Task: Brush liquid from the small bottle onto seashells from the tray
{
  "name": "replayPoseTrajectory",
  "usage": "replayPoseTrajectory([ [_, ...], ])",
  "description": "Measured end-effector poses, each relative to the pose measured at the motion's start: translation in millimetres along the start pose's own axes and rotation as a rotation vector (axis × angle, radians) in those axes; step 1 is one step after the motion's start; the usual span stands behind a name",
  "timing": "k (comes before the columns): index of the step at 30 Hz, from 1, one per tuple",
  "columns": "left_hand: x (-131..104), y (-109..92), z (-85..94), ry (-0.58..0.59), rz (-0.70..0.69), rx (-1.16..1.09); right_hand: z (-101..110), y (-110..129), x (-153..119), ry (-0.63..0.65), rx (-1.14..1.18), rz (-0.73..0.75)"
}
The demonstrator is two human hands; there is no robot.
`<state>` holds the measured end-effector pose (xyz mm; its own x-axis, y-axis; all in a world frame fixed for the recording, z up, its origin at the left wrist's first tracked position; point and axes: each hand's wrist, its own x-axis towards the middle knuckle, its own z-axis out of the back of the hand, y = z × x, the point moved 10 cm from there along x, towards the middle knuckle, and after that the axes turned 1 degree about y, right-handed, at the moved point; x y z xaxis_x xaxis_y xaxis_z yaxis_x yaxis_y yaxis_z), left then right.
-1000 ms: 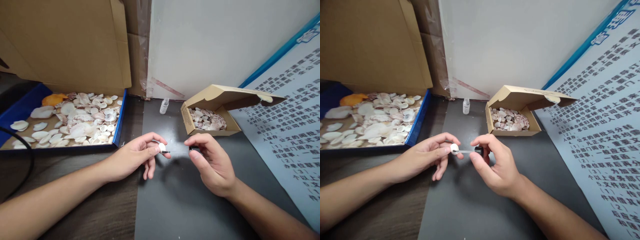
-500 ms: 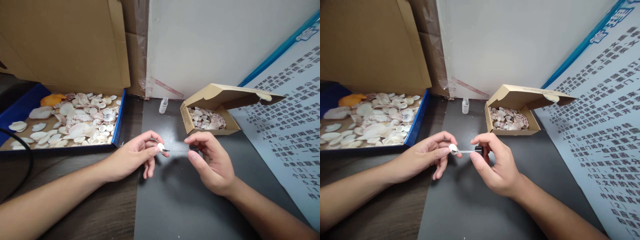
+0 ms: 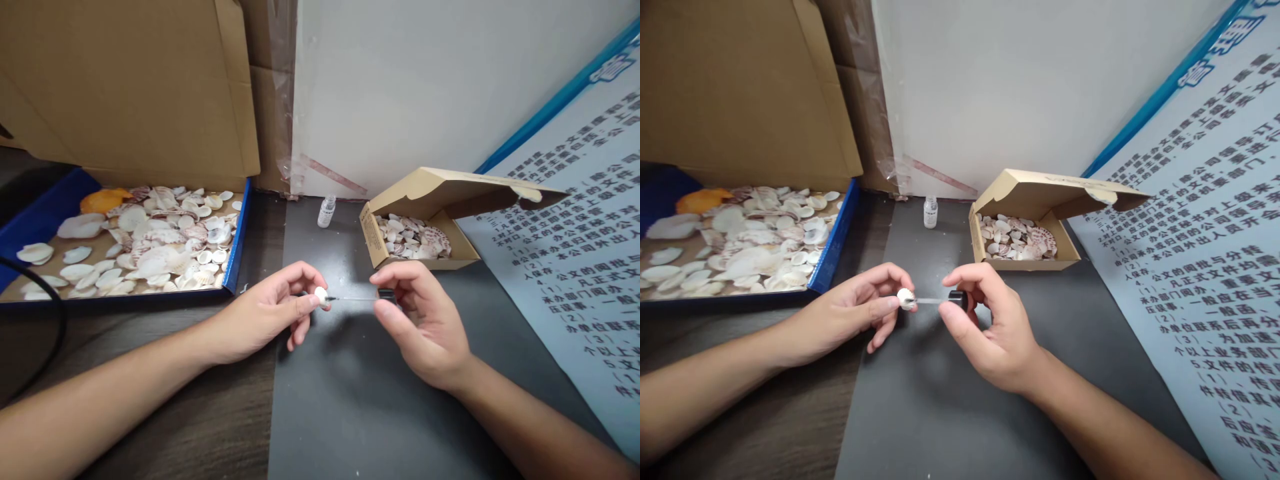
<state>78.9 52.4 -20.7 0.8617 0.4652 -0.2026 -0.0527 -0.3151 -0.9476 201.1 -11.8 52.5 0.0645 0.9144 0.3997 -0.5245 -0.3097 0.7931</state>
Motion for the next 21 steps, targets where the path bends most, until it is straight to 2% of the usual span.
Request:
replayPoseTrajectory([
  [8,-1.7,-1.7,-1.0,0.001,0.008,0.010,-0.6,-0.8,-2.1,0.033,-0.004,0.014],
  [21,-3.1,-2.6,-0.2,-0.006,0.022,0.043,1.3,3.8,-1.7,0.017,-0.060,0.049],
])
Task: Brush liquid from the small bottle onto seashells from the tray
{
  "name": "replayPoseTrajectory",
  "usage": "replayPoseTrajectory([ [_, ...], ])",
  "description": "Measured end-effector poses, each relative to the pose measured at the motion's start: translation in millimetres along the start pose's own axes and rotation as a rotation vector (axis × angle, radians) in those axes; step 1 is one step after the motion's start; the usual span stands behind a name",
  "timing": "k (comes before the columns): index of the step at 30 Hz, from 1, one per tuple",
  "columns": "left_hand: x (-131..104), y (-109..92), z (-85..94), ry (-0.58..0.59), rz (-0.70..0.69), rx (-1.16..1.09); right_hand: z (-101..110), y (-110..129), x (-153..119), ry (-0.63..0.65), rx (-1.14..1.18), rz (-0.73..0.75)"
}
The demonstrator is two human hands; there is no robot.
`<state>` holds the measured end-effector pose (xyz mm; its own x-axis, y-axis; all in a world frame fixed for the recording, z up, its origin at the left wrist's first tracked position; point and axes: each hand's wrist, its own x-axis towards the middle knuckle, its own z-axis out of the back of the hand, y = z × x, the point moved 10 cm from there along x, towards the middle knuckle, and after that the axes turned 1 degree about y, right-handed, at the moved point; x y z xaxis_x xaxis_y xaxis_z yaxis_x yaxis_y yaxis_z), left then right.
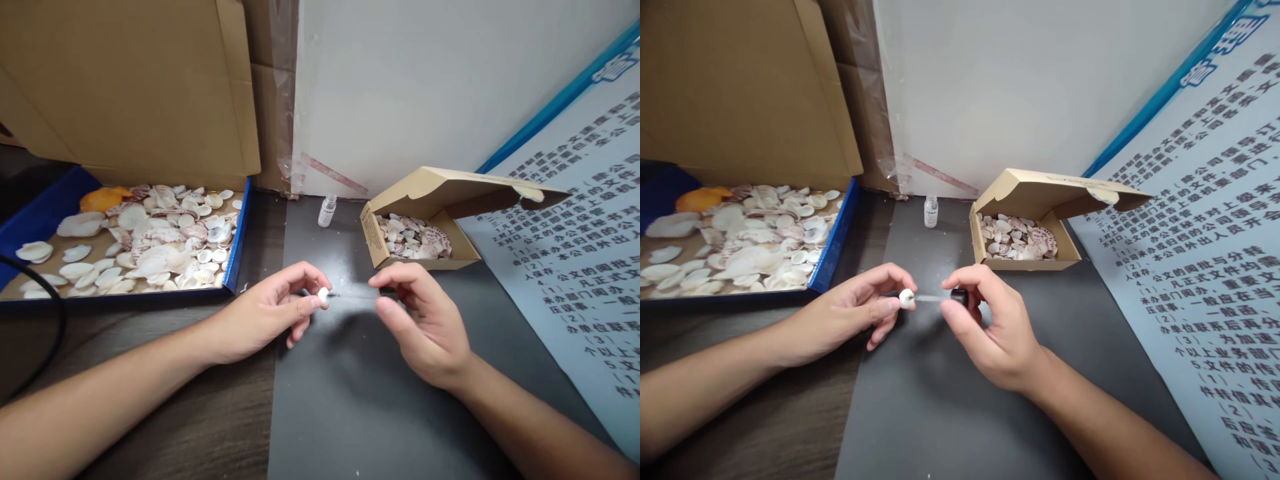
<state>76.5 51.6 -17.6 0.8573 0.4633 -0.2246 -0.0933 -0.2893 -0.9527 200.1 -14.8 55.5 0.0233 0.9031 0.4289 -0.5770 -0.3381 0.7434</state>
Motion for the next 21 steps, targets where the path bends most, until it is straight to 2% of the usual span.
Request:
replayPoseTrajectory([
  [21,-0.3,0.9,-1.6,0.017,0.011,0.041,0.4,1.6,0.4,-0.006,-0.006,0.027],
])
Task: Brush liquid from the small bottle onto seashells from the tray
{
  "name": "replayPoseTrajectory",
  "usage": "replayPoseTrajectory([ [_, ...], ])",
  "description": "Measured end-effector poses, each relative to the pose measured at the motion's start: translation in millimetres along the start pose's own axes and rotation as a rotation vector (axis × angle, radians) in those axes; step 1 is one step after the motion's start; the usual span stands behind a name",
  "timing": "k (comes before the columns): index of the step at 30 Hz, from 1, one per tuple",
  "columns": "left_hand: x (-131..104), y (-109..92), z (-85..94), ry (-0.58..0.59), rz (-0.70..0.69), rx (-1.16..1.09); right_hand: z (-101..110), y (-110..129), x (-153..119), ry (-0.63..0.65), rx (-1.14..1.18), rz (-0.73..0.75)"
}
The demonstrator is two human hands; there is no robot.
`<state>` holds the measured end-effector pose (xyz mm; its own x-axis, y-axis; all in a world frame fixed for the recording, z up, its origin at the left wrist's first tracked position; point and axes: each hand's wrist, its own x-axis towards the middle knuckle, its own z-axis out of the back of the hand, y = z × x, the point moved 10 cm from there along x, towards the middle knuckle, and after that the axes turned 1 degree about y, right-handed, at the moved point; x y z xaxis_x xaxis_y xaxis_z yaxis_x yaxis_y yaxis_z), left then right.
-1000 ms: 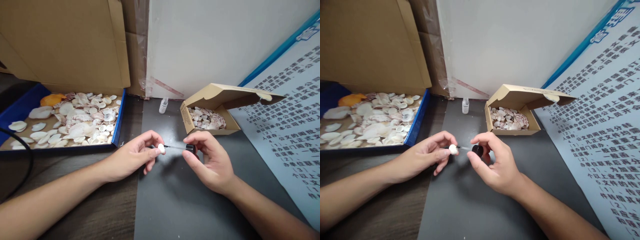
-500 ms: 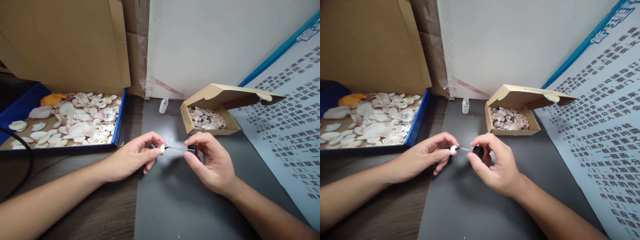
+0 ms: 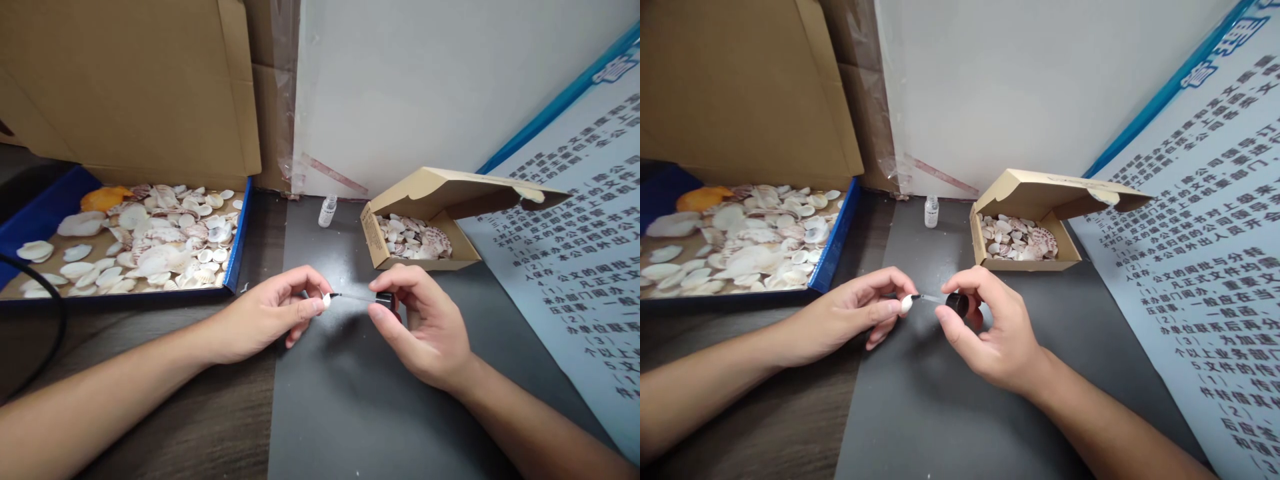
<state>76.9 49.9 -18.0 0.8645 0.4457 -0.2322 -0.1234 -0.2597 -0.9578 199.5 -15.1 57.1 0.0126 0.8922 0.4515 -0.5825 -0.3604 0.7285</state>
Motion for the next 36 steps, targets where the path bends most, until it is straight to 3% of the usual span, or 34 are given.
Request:
replayPoseTrajectory([
  [36,1.4,3.2,-2.0,0.023,-0.002,-0.048,-0.9,10.0,3.2,0.021,-0.013,0.075],
])
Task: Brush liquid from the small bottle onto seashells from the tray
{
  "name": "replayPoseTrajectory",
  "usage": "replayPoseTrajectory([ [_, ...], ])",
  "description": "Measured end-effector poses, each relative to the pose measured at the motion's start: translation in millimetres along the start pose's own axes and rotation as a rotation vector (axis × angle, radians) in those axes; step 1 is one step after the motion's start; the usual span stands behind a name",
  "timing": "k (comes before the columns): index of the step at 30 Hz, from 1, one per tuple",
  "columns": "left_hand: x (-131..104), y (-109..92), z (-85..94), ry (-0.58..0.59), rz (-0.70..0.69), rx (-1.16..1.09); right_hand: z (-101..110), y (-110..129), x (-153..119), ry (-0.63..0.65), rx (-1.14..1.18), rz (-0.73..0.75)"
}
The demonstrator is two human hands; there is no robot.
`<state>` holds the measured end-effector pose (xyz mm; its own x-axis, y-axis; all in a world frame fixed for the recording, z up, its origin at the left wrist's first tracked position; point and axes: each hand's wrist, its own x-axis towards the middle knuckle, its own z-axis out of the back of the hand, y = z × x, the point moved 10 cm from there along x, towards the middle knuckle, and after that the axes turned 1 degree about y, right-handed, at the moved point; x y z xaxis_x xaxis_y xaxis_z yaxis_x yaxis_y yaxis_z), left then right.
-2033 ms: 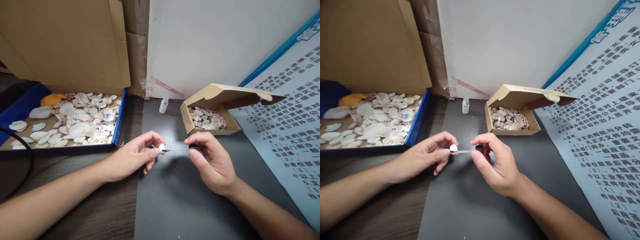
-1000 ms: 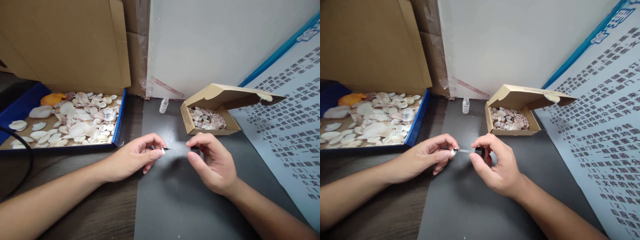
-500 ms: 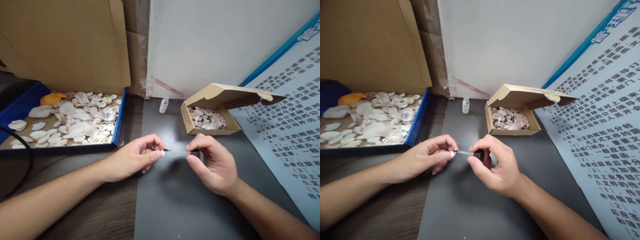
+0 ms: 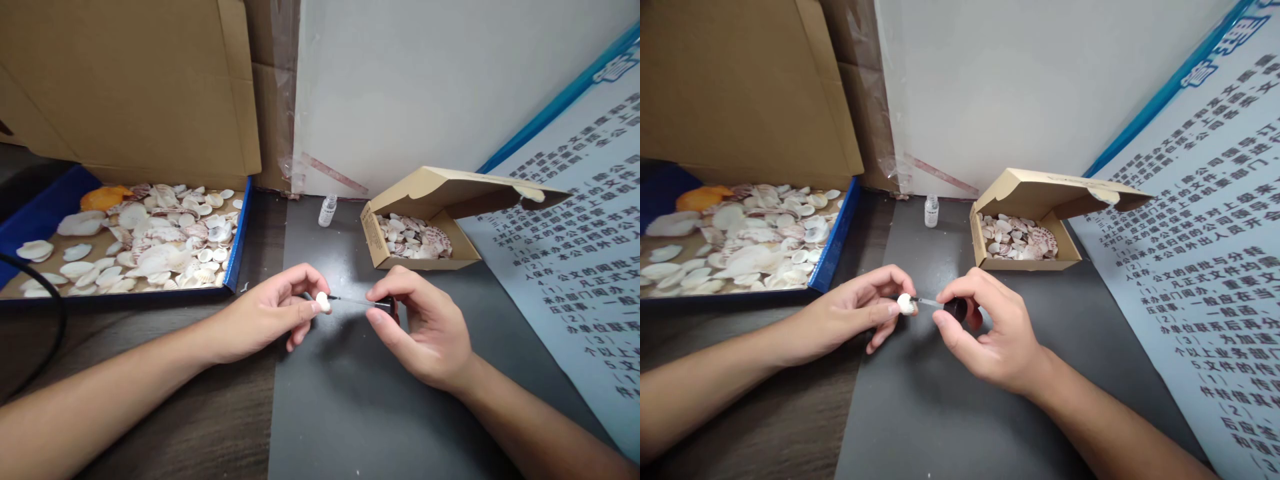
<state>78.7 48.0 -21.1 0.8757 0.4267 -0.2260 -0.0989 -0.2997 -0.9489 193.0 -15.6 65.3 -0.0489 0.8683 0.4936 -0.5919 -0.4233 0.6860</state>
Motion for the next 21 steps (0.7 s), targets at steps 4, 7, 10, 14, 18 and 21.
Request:
replayPoseTrajectory([
  [4,-1.8,-1.4,0.3,-0.008,0.012,0.024,-0.5,-0.4,1.3,0.005,0.013,-0.012],
  [7,-1.6,-3.6,-0.1,-0.008,0.000,0.019,-1.2,-0.4,1.7,0.009,-0.007,-0.017],
  [10,-0.6,-4.4,0.0,-0.012,-0.007,0.016,-3.1,-1.8,1.4,0.022,-0.001,-0.027],
  [14,0.1,-3.8,-0.3,-0.003,-0.009,0.009,-4.2,-3.5,0.4,0.032,-0.021,-0.041],
  [18,0.0,-2.5,0.3,-0.002,-0.006,0.001,-3.9,-3.5,0.0,0.037,-0.003,-0.051],
  [21,0.3,-1.1,0.2,0.004,-0.004,-0.019,-2.7,-3.4,0.8,0.026,-0.032,-0.058],
])
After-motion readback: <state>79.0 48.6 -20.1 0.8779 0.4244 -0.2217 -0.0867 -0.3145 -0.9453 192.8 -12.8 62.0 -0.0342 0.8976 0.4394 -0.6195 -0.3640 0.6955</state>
